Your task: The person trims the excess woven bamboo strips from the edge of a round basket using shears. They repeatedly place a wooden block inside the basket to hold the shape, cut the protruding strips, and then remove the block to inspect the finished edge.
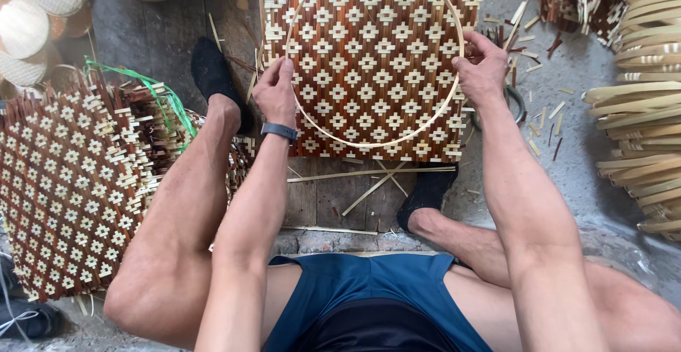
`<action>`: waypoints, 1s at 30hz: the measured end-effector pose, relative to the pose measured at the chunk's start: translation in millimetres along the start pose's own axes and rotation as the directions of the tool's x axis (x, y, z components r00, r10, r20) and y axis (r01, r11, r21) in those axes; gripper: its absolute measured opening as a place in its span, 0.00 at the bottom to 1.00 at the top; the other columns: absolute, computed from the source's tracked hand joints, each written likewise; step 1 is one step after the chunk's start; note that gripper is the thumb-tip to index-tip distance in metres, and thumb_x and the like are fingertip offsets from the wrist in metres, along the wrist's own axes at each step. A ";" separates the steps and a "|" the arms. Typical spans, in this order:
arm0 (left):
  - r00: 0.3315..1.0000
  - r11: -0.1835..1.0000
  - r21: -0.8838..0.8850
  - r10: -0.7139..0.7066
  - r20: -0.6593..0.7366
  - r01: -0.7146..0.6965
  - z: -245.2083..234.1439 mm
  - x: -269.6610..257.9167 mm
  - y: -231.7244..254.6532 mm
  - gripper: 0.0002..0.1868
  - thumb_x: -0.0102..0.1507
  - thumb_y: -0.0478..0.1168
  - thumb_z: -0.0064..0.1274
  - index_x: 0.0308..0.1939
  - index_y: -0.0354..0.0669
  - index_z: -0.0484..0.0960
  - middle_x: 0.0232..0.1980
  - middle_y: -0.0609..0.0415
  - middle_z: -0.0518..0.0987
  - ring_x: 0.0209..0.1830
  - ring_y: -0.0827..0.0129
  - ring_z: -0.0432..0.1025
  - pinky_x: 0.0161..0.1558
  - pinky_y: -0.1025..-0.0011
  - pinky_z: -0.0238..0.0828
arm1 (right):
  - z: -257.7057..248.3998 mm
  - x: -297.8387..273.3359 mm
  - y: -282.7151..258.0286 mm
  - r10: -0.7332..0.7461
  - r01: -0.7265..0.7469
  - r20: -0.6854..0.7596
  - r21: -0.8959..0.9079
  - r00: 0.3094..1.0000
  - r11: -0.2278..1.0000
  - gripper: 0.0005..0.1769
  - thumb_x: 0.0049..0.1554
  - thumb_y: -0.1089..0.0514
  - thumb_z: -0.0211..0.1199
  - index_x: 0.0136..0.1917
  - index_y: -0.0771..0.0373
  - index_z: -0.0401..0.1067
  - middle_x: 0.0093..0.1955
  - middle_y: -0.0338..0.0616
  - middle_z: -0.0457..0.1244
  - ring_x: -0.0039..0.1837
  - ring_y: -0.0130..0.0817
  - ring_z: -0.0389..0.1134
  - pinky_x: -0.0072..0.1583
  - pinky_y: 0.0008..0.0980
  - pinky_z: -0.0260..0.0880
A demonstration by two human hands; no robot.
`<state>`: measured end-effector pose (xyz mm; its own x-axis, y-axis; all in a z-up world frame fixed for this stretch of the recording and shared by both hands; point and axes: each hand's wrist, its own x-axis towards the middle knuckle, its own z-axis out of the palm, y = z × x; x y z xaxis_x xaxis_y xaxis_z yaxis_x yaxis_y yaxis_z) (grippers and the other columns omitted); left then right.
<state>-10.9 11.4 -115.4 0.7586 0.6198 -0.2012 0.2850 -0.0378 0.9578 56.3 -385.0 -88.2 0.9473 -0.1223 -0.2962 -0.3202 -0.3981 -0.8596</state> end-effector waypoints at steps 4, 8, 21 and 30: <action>0.978 0.772 0.601 0.181 0.107 -0.209 -3.7 17.2 -2.1 0.10 0.58 0.43 0.66 0.38 0.42 0.91 0.41 0.49 0.86 0.39 0.61 0.80 0.45 0.65 0.76 | 13.3 6.6 25.7 -0.181 0.161 -0.054 -0.259 0.982 0.952 0.29 0.52 0.70 0.71 0.67 0.59 0.77 0.48 0.42 0.65 0.46 0.28 0.67 0.51 0.28 0.71; 0.990 0.730 0.672 0.038 0.139 -0.123 -2.7 15.6 9.2 0.09 0.58 0.43 0.66 0.39 0.45 0.91 0.40 0.48 0.85 0.38 0.58 0.80 0.45 0.64 0.75 | 22.9 5.4 33.7 -0.082 0.052 -0.107 -0.256 0.991 0.965 0.26 0.53 0.68 0.73 0.65 0.56 0.79 0.43 0.41 0.68 0.43 0.29 0.68 0.48 0.29 0.71; 0.980 0.721 0.683 -0.195 0.036 0.118 3.3 23.7 25.9 0.08 0.55 0.43 0.68 0.36 0.49 0.91 0.36 0.51 0.87 0.35 0.65 0.82 0.46 0.68 0.78 | 23.1 -4.3 30.5 -0.032 -0.038 -0.201 -0.332 0.979 0.942 0.12 0.49 0.62 0.77 0.49 0.61 0.84 0.44 0.48 0.72 0.45 0.36 0.74 0.50 0.36 0.74; 0.980 0.754 0.640 -0.200 0.009 0.148 2.9 30.3 9.9 0.08 0.53 0.42 0.69 0.35 0.48 0.92 0.34 0.51 0.88 0.36 0.65 0.83 0.47 0.68 0.79 | 25.7 -3.6 26.2 0.070 -0.130 -0.200 -0.307 0.977 0.943 0.13 0.52 0.57 0.76 0.52 0.57 0.83 0.48 0.50 0.73 0.49 0.37 0.75 0.56 0.32 0.73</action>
<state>16.7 27.5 -112.7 0.6915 0.6076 -0.3907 0.7023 -0.4387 0.5607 44.2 -371.6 -120.4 0.9060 -0.3290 -0.2664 -0.4213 -0.6386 -0.6440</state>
